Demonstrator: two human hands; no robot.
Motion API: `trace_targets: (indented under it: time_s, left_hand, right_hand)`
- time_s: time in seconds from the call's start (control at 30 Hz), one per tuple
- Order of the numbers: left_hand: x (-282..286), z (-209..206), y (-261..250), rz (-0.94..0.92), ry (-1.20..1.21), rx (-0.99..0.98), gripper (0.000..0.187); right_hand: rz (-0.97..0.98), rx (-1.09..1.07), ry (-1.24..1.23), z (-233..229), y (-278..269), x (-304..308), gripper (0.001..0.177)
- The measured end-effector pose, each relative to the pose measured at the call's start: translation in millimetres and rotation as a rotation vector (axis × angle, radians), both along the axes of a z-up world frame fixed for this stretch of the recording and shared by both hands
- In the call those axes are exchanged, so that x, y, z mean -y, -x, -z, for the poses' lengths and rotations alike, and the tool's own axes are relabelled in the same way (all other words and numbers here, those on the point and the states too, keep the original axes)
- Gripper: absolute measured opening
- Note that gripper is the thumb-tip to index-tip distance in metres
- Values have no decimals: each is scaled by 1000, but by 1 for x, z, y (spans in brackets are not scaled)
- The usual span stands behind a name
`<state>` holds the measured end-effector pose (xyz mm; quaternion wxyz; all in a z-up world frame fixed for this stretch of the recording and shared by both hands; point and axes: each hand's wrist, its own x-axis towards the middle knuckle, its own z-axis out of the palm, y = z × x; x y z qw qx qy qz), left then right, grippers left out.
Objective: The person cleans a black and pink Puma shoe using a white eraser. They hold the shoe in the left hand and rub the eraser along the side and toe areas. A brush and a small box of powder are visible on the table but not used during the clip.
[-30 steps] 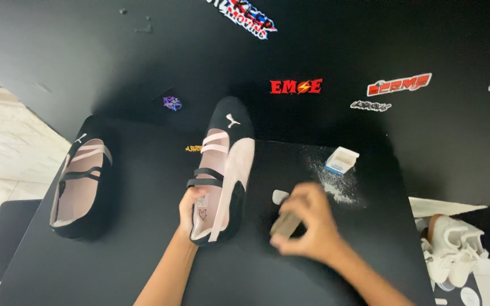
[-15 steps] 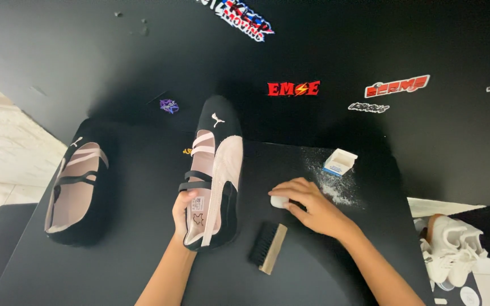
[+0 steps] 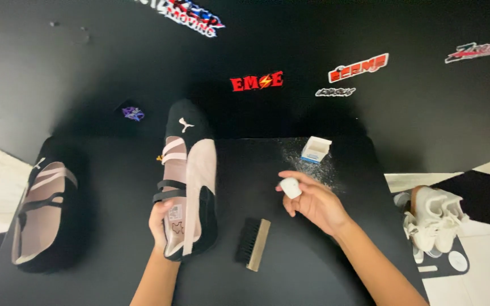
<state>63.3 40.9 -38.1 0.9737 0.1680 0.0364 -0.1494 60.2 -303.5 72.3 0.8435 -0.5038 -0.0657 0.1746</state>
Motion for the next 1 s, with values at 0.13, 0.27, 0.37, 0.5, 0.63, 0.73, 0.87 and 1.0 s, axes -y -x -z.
trace_targets:
  time_s: [0.13,0.27,0.37,0.5,0.63,0.73,0.87,1.0]
  left_hand:
    - [2,-21,2,153,196,52,25]
    - [-1,-14,3,94,143,0,18]
    - [1,39,-3,-703,-711,971,65]
    - [4,-18,3,259,283,52,19]
    - [2,-17,5,181,168,-39,21]
    - [-7,55,2,26,-17,265,20]
    - [3,-15,4,303,257,-57,24]
    - [5,-19,2,219,216,119,18]
  right_hand:
    - [-6,-10,91,-4,1,-3,47]
    - [30,71,354,-3,3,-5,36]
    - [24,198,393,7,2,-2,17]
    - [139,169,511,13,3,-1,20]
    - [187,14,443,10,1,3,58]
    - [87,-129,376,3,0,6,41]
    - [48,-23,546,0,2,0,33]
    - [86,98,619,17,1,6,17]
